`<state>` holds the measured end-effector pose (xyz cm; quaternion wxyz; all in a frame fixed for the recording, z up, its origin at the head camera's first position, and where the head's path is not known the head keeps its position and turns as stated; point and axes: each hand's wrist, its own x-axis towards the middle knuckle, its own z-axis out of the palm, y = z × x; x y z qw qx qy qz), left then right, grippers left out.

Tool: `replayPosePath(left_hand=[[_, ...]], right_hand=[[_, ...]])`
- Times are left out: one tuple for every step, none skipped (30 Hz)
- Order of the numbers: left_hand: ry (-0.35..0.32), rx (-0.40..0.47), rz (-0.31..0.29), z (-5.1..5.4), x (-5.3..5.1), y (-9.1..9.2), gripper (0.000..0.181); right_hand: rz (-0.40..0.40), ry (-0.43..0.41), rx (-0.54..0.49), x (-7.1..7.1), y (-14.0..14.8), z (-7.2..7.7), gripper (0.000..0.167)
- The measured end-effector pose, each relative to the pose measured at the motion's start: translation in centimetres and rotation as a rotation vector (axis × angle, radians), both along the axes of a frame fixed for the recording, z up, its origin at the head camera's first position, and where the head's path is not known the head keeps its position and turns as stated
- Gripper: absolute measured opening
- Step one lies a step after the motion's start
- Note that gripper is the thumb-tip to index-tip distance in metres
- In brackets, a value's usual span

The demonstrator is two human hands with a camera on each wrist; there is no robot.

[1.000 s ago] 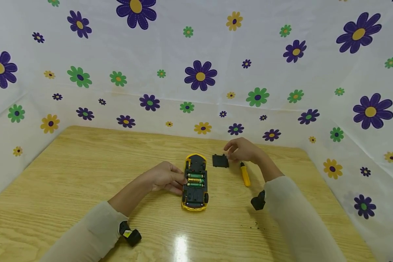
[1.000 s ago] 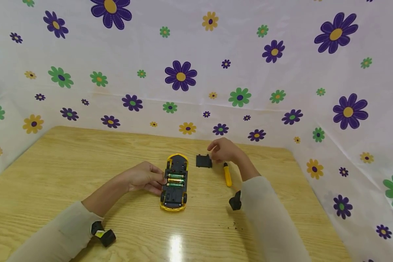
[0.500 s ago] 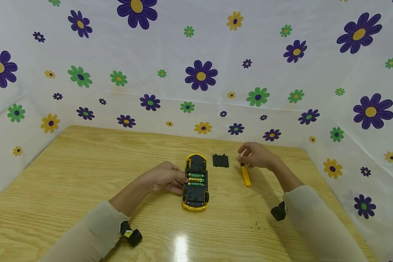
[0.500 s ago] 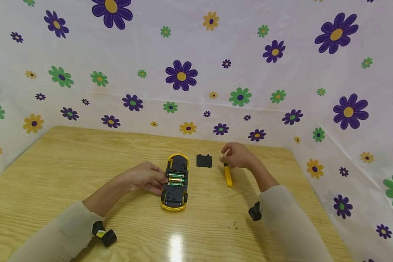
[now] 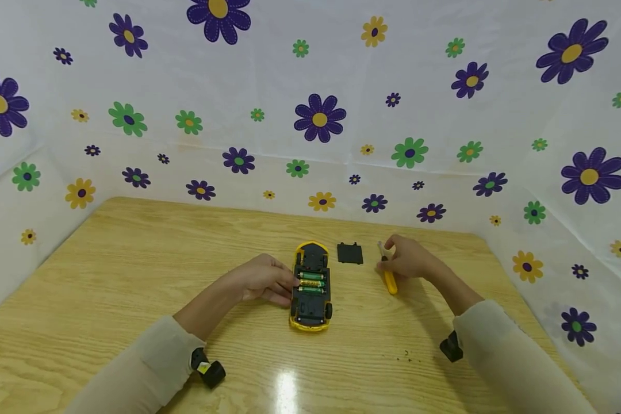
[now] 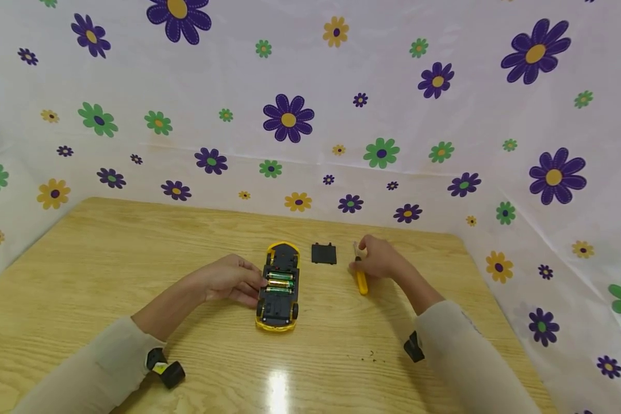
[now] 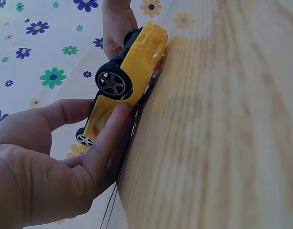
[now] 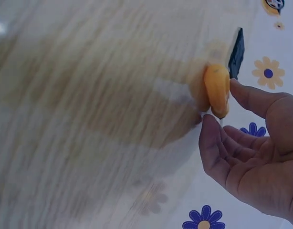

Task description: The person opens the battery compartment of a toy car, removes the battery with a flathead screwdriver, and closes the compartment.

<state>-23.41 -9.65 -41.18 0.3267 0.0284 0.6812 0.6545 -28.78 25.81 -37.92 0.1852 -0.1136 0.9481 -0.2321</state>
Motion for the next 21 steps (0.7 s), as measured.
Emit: replayPosePath(left_hand=[[0.002, 0.000, -0.003, 0.0, 0.0, 0.0, 0.022], [0.002, -0.001, -0.002, 0.0, 0.0, 0.0, 0.022], [0.004, -0.002, -0.002, 0.0, 0.0, 0.0, 0.022], [0.005, -0.002, 0.001, -0.1, 0.0, 0.0, 0.022], [0.007, -0.004, -0.001, -0.1, 0.0, 0.0, 0.022], [0.008, -0.004, -0.004, -0.2, 0.1, 0.0, 0.023], [0.008, -0.003, -0.007, -0.3, 0.0, 0.1, 0.023], [0.007, -0.004, -0.009, -0.4, 0.0, 0.1, 0.023], [0.006, -0.006, -0.010, -0.4, 0.0, 0.2, 0.024], [0.005, -0.010, -0.011, -0.5, 0.0, 0.2, 0.024], [0.005, -0.015, -0.012, -0.5, 0.0, 0.2, 0.023], [0.002, -0.017, -0.008, -0.6, 0.0, 0.2, 0.023], [-0.001, -0.019, -0.003, -0.6, 0.0, 0.2, 0.023], [0.000, -0.021, -0.004, -0.6, 0.0, 0.2, 0.023], [0.000, -0.022, -0.001, -0.6, 0.0, 0.1, 0.023], [0.001, -0.022, 0.000, -0.5, 0.0, 0.1, 0.023], [0.003, -0.021, -0.002, -0.5, 0.0, 0.1, 0.024], [0.007, -0.020, -0.003, -0.5, -0.1, 0.1, 0.024], [0.007, -0.020, -0.003, -0.4, -0.1, 0.0, 0.025], [0.008, -0.019, -0.002, -0.4, -0.1, 0.0, 0.025], [0.006, -0.018, 0.001, -0.4, -0.2, 0.0, 0.025]], right_hand=[[-0.002, 0.010, 0.016, 0.1, -0.1, -0.1, 0.060], [-0.012, 0.014, 0.027, 0.3, -0.2, -0.2, 0.061], [-0.015, 0.025, 0.040, 0.4, -0.3, -0.3, 0.061], [-0.023, 0.032, 0.051, 0.5, -0.4, -0.4, 0.061], [-0.028, 0.036, 0.058, 0.6, -0.5, -0.4, 0.061], [-0.032, 0.044, 0.070, 0.7, -0.5, -0.5, 0.061], [-0.038, 0.049, 0.081, 0.8, -0.5, -0.6, 0.060], [-0.042, 0.052, 0.091, 0.9, -0.6, -0.6, 0.059], [-0.044, 0.052, 0.096, 1.0, -0.7, -0.7, 0.058], [-0.041, 0.052, 0.099, 1.1, -0.7, -0.7, 0.057], [-0.038, 0.052, 0.101, 1.2, -0.7, -0.7, 0.056], [-0.031, 0.054, 0.099, 1.2, -0.8, -0.7, 0.055], [-0.026, 0.051, 0.096, 1.3, -0.8, -0.7, 0.054], [-0.022, 0.047, 0.093, 1.4, -0.8, -0.7, 0.053], [-0.013, 0.048, 0.091, 1.4, -0.8, -0.7, 0.051], [0.000, 0.057, 0.097, 1.4, -0.8, -0.6, 0.050], [0.009, 0.067, 0.102, 1.4, -0.8, -0.5, 0.048], [0.020, 0.079, 0.108, 1.3, -0.7, -0.5, 0.047], [0.026, 0.089, 0.111, 1.3, -0.7, -0.4, 0.045], [0.035, 0.107, 0.114, 1.2, -0.6, -0.3, 0.042], [0.044, 0.125, 0.115, 1.1, -0.5, -0.2, 0.039]])
